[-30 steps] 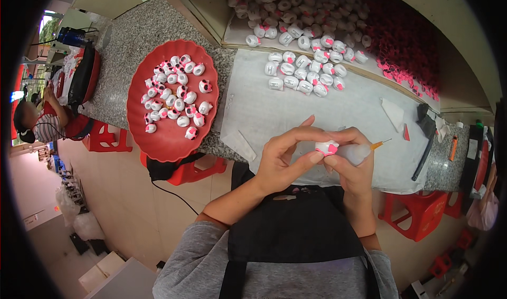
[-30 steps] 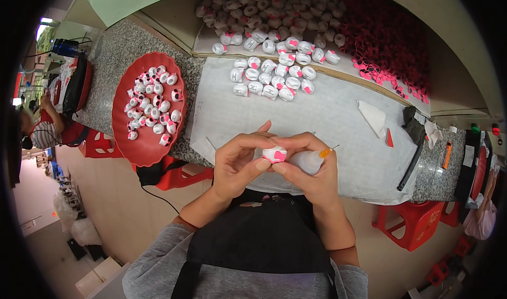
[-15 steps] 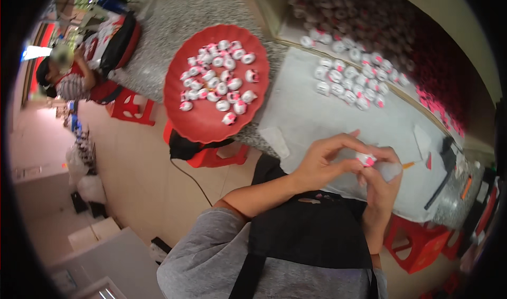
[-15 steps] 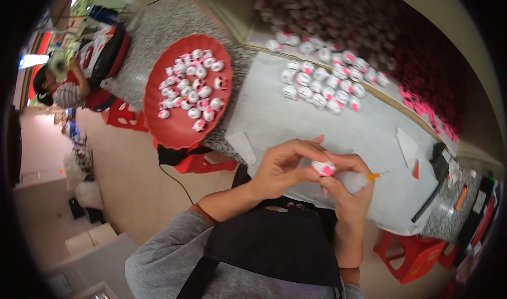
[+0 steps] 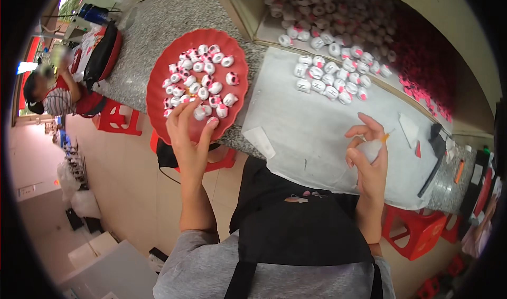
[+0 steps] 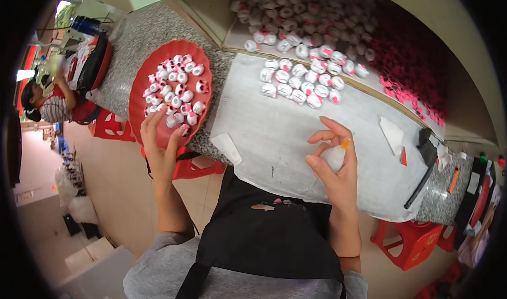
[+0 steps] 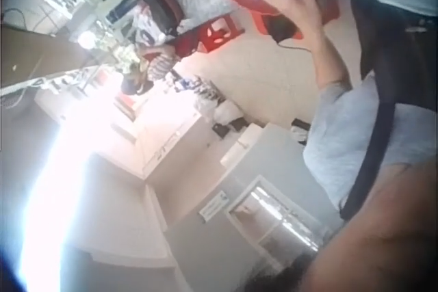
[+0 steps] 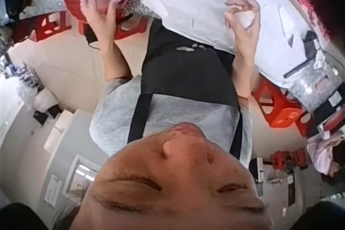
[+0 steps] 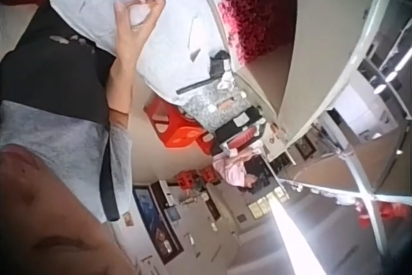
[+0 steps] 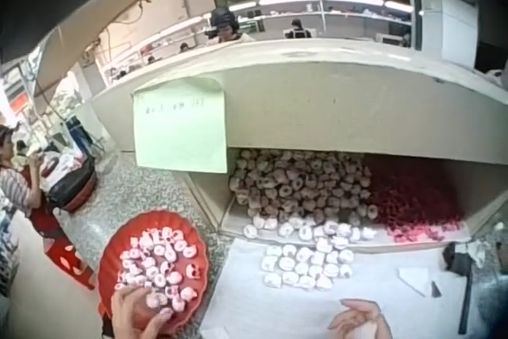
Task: Apply glue to plastic toy components and assemble them on a workbench.
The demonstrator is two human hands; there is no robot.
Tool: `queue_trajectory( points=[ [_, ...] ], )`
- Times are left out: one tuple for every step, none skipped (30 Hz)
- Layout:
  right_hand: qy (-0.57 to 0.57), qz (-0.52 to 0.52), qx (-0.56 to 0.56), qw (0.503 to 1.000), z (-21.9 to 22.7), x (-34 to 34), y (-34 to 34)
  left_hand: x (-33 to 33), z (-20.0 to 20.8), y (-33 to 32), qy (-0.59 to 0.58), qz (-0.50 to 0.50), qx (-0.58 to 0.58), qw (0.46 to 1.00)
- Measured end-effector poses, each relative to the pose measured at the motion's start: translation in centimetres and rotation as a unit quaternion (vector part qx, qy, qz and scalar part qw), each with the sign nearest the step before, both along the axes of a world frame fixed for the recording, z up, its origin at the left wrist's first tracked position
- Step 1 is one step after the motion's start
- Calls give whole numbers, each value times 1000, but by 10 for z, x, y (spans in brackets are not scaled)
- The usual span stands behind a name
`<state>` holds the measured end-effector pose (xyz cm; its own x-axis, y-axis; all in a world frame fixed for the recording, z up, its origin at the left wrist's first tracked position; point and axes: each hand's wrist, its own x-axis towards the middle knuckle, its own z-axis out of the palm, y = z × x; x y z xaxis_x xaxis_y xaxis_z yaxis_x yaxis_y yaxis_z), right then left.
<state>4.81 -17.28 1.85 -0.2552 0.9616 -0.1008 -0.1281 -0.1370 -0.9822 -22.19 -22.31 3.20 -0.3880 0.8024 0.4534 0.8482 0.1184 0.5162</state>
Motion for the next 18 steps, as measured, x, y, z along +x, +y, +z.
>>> queue_trajectory(
  points=[
    [9,-19,-8,1000,-1,5,-1,3,0,3,17,-20,10,1000],
    [18,-36,-15,999,-1,10,-3,12,0,8,10,-31,13,999],
    [27,-54,-21,998,-1,16,-4,25,0,15,-32,-101,18,994],
    [20,-67,-17,997,1,22,-6,40,0,22,-74,-171,23,982],
    [42,-74,-31,996,2,30,-8,57,-1,33,-68,-238,11,969],
    [64,-80,-43,994,4,37,-11,74,0,44,-60,-302,1,951],
    [58,-94,-38,993,5,43,-13,89,3,54,-66,-316,6,946],
    [61,-103,-37,992,4,50,-15,108,4,64,-61,-368,5,928],
    [66,-108,-36,991,3,57,-18,121,7,71,-54,-415,5,908],
    [60,-124,-32,990,3,65,-22,131,10,77,-60,-429,9,901],
    [48,-146,-20,988,1,72,-26,140,12,84,-37,-449,10,892],
    [38,-168,-7,985,-1,79,-28,148,13,91,-14,-468,13,883],
    [37,-180,-3,983,-4,87,-32,155,13,95,-3,-470,6,883],
    [33,-198,2,980,-6,95,-34,167,14,100,-6,-486,11,874],
    [49,-227,7,973,-9,102,-36,179,18,104,-20,-519,4,855],
    [64,-255,13,965,-10,109,-37,192,20,108,-34,-550,-4,835],
    [67,-285,5,956,-7,115,-39,207,18,113,-35,-556,-3,831],
    [67,-289,8,955,-6,122,-41,224,12,122,-33,-578,-4,816]
  ],
)
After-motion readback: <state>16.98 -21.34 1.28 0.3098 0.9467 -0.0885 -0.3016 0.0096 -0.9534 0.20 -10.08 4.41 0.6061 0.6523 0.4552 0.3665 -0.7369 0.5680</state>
